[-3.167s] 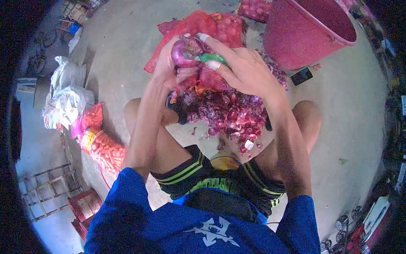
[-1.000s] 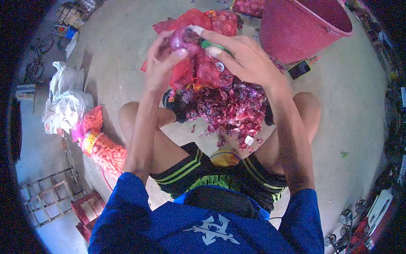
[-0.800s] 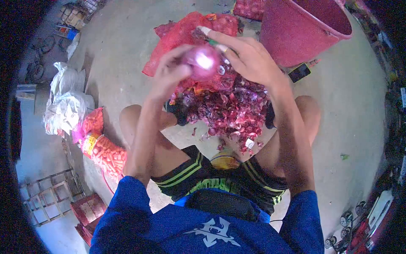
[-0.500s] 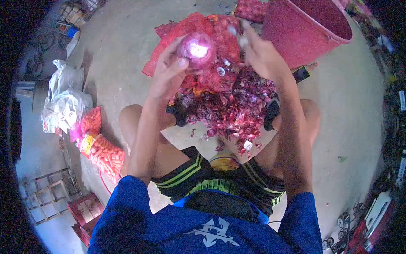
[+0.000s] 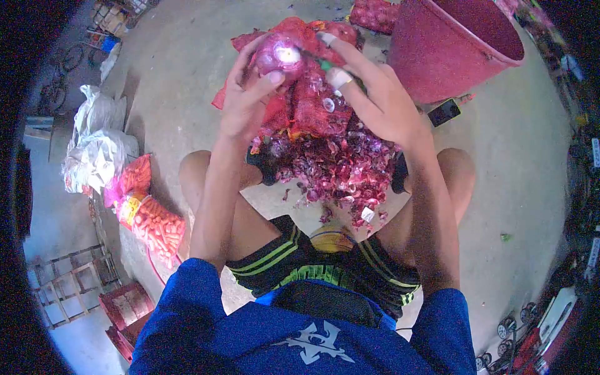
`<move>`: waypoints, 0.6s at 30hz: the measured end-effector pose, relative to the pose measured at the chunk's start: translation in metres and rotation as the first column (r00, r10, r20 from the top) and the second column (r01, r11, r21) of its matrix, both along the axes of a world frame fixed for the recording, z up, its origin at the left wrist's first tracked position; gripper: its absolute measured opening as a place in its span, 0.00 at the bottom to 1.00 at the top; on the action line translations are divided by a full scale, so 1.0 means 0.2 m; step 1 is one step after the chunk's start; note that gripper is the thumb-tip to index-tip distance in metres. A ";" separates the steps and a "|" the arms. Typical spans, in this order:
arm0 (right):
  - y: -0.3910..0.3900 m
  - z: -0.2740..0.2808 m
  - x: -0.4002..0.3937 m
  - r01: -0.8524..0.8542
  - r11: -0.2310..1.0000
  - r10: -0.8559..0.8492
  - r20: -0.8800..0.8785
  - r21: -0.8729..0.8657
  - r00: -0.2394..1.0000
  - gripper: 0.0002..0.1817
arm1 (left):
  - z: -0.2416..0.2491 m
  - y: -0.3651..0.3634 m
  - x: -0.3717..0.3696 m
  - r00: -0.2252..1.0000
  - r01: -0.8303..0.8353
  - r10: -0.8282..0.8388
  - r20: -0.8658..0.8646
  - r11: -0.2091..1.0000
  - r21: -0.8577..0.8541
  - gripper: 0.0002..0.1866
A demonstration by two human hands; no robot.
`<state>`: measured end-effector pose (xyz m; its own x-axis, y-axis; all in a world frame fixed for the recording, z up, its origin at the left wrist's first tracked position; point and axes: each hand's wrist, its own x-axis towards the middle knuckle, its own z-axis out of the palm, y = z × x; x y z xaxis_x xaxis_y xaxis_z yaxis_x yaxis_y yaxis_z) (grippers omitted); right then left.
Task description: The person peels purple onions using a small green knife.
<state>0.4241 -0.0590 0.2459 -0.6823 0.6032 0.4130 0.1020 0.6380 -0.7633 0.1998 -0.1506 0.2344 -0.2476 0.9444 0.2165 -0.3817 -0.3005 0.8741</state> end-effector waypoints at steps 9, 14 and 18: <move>0.03 -0.02 0.04 -0.048 0.997 0.037 0.145 0.068 0.989 0.33 | -0.02 0.04 0.02 0.999 -0.037 0.038 -0.025 0.999 0.038 0.38; 0.03 -0.06 0.03 -0.008 0.990 -0.004 0.078 0.143 0.997 0.34 | -0.04 0.05 0.02 0.995 -0.068 0.074 -0.071 0.995 0.077 0.38; 0.04 -0.06 0.01 0.050 0.985 -0.059 0.048 0.162 0.997 0.35 | -0.04 0.05 0.02 0.997 -0.062 0.064 -0.039 0.997 0.040 0.37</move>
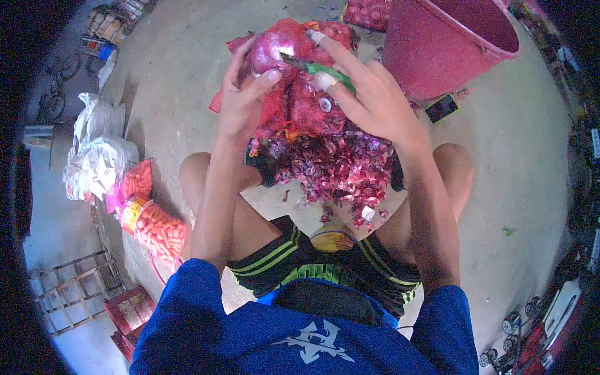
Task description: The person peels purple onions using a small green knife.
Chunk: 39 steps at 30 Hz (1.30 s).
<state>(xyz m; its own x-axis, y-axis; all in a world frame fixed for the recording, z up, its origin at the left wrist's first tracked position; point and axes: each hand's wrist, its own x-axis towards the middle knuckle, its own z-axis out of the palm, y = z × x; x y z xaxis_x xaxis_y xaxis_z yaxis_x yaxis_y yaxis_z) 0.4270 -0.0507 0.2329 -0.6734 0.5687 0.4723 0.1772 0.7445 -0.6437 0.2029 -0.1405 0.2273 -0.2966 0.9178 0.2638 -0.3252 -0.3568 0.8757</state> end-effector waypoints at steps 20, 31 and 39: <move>0.00 -0.02 -0.05 0.018 0.930 -0.043 -0.058 -0.366 0.997 0.31 | 0.01 -0.06 -0.03 0.975 0.130 -0.122 0.185 0.991 -0.028 0.40; -0.08 0.01 -0.09 -0.149 0.906 0.110 -0.118 -0.396 0.987 0.31 | 0.00 -0.04 -0.09 0.998 -0.063 0.063 0.013 0.998 -0.014 0.39; -0.13 0.10 -0.09 -0.156 0.863 0.157 -0.038 -0.481 0.987 0.36 | 0.07 -0.07 -0.08 0.941 -0.196 0.165 -0.296 0.978 -0.077 0.41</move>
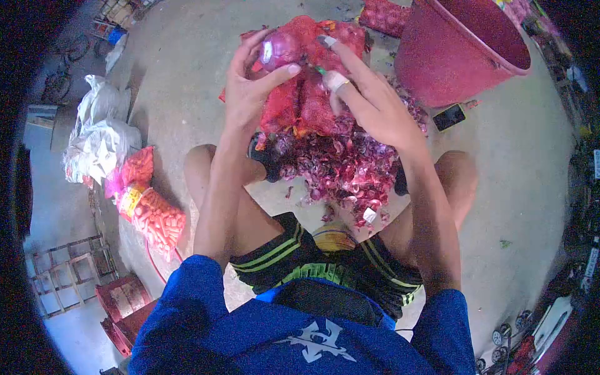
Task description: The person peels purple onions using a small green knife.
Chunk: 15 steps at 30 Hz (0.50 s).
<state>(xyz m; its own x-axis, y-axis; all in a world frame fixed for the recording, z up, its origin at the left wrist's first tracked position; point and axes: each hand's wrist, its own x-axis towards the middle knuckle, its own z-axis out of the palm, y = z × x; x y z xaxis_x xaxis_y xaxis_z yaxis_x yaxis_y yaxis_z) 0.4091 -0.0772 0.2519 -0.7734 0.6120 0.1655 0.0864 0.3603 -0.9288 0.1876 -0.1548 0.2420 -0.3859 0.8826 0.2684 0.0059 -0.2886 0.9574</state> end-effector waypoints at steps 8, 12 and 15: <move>0.05 -0.07 0.03 0.047 0.992 -0.043 -0.031 0.115 0.999 0.32 | -0.05 0.03 -0.03 0.961 -0.015 0.029 -0.274 0.998 0.056 0.41; 0.04 -0.07 0.04 0.021 0.973 -0.030 0.036 0.229 0.999 0.33 | -0.07 0.03 -0.04 0.883 -0.100 0.125 -0.452 0.992 0.081 0.39; 0.01 -0.04 0.02 0.023 0.979 -0.037 0.063 0.205 0.997 0.33 | -0.05 0.03 -0.03 0.854 -0.124 0.160 -0.495 0.987 0.105 0.37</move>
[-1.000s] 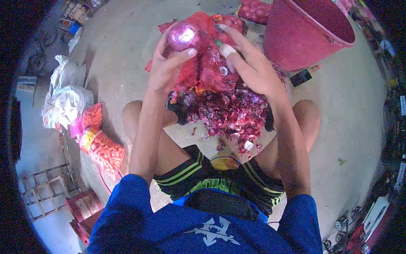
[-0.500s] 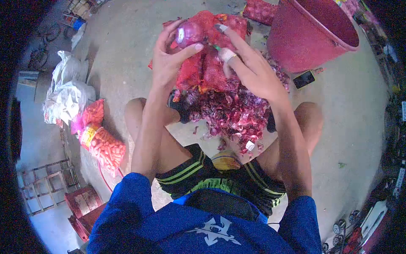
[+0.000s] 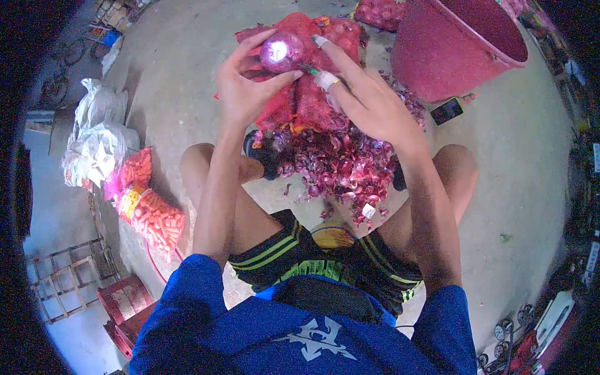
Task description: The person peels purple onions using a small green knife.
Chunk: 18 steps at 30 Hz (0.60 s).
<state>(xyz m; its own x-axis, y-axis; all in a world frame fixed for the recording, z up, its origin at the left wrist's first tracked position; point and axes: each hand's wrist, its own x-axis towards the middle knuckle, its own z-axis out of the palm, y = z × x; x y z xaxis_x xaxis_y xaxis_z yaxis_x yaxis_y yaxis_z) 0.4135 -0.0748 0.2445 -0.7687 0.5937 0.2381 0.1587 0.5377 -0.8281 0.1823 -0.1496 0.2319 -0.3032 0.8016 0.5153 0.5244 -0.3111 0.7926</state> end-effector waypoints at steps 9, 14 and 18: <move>0.03 -0.03 0.01 -0.057 0.995 0.050 -0.091 -0.076 0.995 0.33 | 0.03 -0.03 0.00 0.831 0.212 -0.123 0.542 0.971 -0.106 0.36; 0.10 -0.09 0.06 -0.034 0.997 0.032 -0.020 -0.068 0.999 0.33 | -0.03 -0.01 -0.08 0.574 0.234 -0.060 0.816 0.968 -0.093 0.39; 0.10 -0.08 0.05 -0.030 0.991 0.016 -0.102 -0.133 0.995 0.34 | -0.03 0.01 -0.03 0.844 0.072 -0.070 0.532 0.997 0.017 0.37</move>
<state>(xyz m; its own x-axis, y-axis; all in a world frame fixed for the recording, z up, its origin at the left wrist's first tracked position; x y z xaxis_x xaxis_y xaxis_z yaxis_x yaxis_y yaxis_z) 0.4229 -0.0547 0.2278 -0.7588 0.6077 0.2343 0.0599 0.4233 -0.9040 0.1765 -0.1471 0.2253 -0.4719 0.8331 0.2887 -0.0017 -0.3283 0.9446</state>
